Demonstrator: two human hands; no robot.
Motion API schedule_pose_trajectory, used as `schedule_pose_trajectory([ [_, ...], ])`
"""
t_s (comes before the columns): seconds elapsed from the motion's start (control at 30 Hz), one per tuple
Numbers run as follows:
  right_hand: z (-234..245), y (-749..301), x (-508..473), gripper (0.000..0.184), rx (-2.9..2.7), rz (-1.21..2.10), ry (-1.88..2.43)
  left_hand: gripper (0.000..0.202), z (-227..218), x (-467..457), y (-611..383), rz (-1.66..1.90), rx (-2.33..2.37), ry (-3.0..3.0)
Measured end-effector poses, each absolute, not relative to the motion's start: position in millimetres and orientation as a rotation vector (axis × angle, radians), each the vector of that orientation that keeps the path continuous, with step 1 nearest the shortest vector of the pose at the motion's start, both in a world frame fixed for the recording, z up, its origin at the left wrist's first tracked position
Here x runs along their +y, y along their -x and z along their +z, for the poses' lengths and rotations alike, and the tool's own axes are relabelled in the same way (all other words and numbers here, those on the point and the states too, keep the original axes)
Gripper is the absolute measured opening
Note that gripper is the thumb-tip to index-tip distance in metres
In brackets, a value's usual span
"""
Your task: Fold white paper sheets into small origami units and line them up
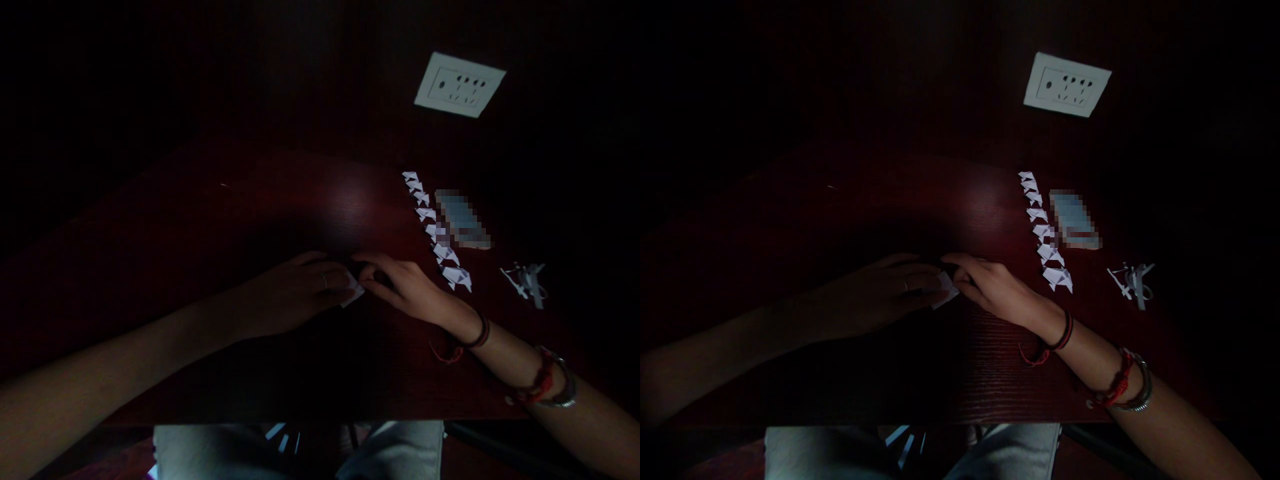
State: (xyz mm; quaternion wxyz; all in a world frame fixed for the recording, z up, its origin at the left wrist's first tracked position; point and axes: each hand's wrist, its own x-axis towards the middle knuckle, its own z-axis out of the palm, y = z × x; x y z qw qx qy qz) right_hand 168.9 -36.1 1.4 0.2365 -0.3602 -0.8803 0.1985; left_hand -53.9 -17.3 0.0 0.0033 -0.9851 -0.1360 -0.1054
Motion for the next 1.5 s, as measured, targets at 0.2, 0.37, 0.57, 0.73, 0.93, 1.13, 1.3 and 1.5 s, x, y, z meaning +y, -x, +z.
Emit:
schedule_pose_trajectory([
  [0.2,-1.8,-161.8,-33.5,0.043,-2.341,0.568,1.100,0.041,-1.9,-23.5,55.5,-0.237,-0.487,3.041],
  [0.37,-4.8,-157.9,-33.1,0.040,-2.282,0.540,1.146,0.039,-4.1,-21.9,54.8,-0.208,-0.512,3.082],
  [0.57,-5.6,-155.0,-37.2,0.035,-2.274,0.460,1.170,0.039,-4.9,-22.1,57.5,-0.222,-0.476,3.083],
  [0.73,-7.7,-152.1,-38.3,0.030,-2.271,0.427,1.183,0.038,-7.1,-23.2,58.2,-0.246,-0.477,3.086],
  [0.93,-9.5,-153.7,-39.2,0.031,-2.225,0.334,1.220,0.037,-6.7,-22.7,58.0,-0.337,-0.439,3.080],
  [1.13,-3.0,-167.6,-42.9,0.028,-2.374,0.291,1.001,0.040,-5.2,-20.0,57.5,-0.331,-0.449,3.117],
  [1.3,-0.6,-171.2,-40.4,0.032,-2.670,0.161,0.860,0.044,-6.3,-18.3,58.5,-0.329,-0.429,3.110],
  [1.5,-0.2,-181.3,-39.3,0.028,-2.751,-0.010,0.846,0.048,-5.4,-19.3,59.2,-0.268,-0.462,3.121],
])
